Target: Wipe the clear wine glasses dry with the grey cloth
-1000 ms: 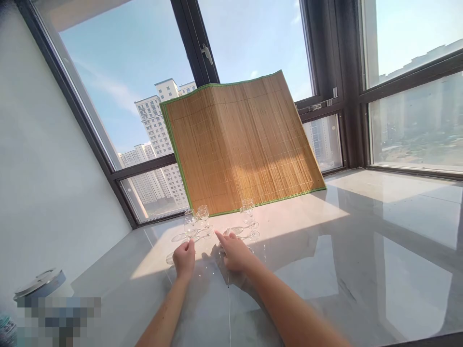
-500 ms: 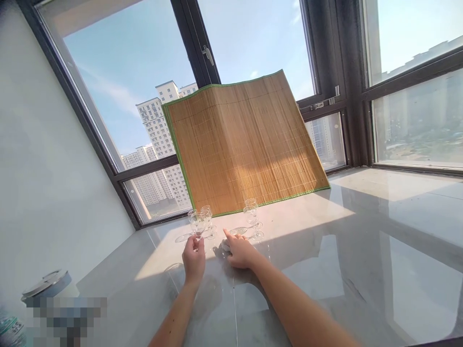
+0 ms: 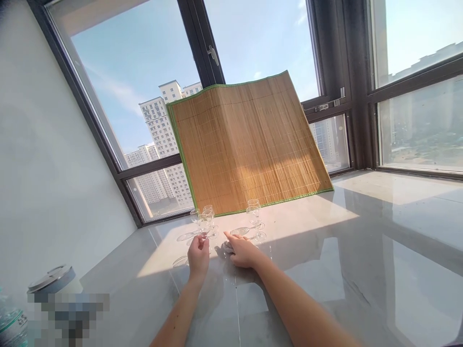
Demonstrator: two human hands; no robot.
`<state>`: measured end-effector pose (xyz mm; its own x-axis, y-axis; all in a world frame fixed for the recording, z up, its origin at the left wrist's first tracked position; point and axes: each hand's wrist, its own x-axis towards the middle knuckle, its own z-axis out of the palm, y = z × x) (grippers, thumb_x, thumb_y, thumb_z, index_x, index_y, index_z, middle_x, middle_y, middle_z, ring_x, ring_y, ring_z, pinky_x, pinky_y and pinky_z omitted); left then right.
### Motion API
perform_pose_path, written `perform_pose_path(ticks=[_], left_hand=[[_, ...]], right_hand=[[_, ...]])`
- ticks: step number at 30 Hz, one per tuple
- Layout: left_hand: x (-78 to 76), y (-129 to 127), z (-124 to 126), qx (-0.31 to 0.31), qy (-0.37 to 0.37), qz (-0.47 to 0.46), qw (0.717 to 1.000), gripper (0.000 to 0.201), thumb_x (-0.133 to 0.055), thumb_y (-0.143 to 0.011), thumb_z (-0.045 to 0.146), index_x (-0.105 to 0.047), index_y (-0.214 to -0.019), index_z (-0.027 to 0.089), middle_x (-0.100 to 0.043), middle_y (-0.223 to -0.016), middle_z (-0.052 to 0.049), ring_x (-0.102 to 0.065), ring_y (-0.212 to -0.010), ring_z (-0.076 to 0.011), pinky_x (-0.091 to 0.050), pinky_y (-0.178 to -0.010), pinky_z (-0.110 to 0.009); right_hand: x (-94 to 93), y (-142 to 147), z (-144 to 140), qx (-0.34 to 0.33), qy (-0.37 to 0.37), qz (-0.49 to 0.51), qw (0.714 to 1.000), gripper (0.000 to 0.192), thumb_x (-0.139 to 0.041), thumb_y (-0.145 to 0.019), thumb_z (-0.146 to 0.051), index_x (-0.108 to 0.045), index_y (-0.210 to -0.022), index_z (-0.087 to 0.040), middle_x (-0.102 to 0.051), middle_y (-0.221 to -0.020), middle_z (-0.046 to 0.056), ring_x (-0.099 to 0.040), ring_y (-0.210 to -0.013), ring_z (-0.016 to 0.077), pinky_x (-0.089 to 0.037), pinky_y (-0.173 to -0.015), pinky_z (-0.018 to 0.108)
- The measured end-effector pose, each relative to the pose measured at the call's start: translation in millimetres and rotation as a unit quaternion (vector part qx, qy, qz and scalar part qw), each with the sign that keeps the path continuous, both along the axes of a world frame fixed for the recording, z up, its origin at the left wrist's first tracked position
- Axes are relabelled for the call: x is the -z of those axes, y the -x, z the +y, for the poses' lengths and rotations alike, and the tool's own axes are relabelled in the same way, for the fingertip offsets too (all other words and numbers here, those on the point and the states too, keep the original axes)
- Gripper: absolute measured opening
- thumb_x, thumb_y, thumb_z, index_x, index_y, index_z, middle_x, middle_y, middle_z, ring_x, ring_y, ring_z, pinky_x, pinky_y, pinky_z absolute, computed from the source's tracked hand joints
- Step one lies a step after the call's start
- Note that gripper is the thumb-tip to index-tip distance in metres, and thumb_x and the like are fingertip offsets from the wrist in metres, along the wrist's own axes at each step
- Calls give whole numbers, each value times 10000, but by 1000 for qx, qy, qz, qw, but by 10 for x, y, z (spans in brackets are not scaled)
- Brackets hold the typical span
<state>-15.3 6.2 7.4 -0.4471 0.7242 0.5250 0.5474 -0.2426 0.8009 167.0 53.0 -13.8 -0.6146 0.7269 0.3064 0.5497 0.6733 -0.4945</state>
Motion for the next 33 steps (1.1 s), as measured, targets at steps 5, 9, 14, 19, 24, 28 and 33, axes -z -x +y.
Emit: perform_pose_path(ticks=[5,9,14,19,24,28,33], left_hand=[[7,2,-7,0,17,1,1000,197,-528,-797,370,-594,-894,212,-605,-690,21,-561,-633,-154,-402,-608,-245],[29,10,0,7,43,32,999,153,-505,-814,357,-571,-818,219,-523,-616,48,-496,-578,-132,-356,-574,-225],[46,-4,-21,18,78,135,988,175,-484,-844,348,-599,-806,222,-491,-576,52,-457,-565,-126,-303,-568,-221],[38,-48,-59,7,125,261,957,171,-498,-857,291,-622,-777,205,-559,-619,12,-473,-584,-137,-262,-571,-239],[40,-53,-51,10,127,380,916,185,-506,-834,193,-670,-749,196,-620,-716,-47,-533,-686,-184,-290,-607,-273],[37,-31,-43,57,88,424,900,217,-561,-787,126,-734,-849,241,-628,-732,-45,-540,-791,-210,-352,-695,-299],[47,2,-14,56,57,364,928,243,-558,-796,120,-747,-883,244,-622,-737,-35,-531,-823,-202,-384,-707,-280]], right_hand=[[3,-21,23,59,13,-2,998,979,-535,-626,-172,-184,-1540,-181,-598,-1269,142,-359,-1327,392,-348,-984,479],[12,-14,71,117,26,29,992,884,-510,-673,-107,-234,-1513,-133,-601,-1232,172,-450,-1258,342,-389,-943,405],[-8,86,72,175,14,225,959,736,-453,-762,-114,-207,-1454,-168,-618,-999,77,-585,-858,192,-457,-795,327],[-95,202,-114,118,-113,303,939,764,-451,-688,-35,-247,-1406,-202,-540,-1086,90,-546,-921,187,-464,-818,333],[-241,154,-244,73,-132,167,974,789,-429,-652,20,-315,-1385,-249,-569,-1046,76,-548,-896,200,-440,-747,301],[-325,26,-168,135,-127,184,965,768,-398,-622,52,-345,-1335,-228,-582,-998,68,-540,-890,197,-423,-752,296],[-322,-94,-57,224,-106,173,953,674,-406,-673,35,-345,-1302,-199,-564,-913,61,-520,-786,185,-380,-660,272]])
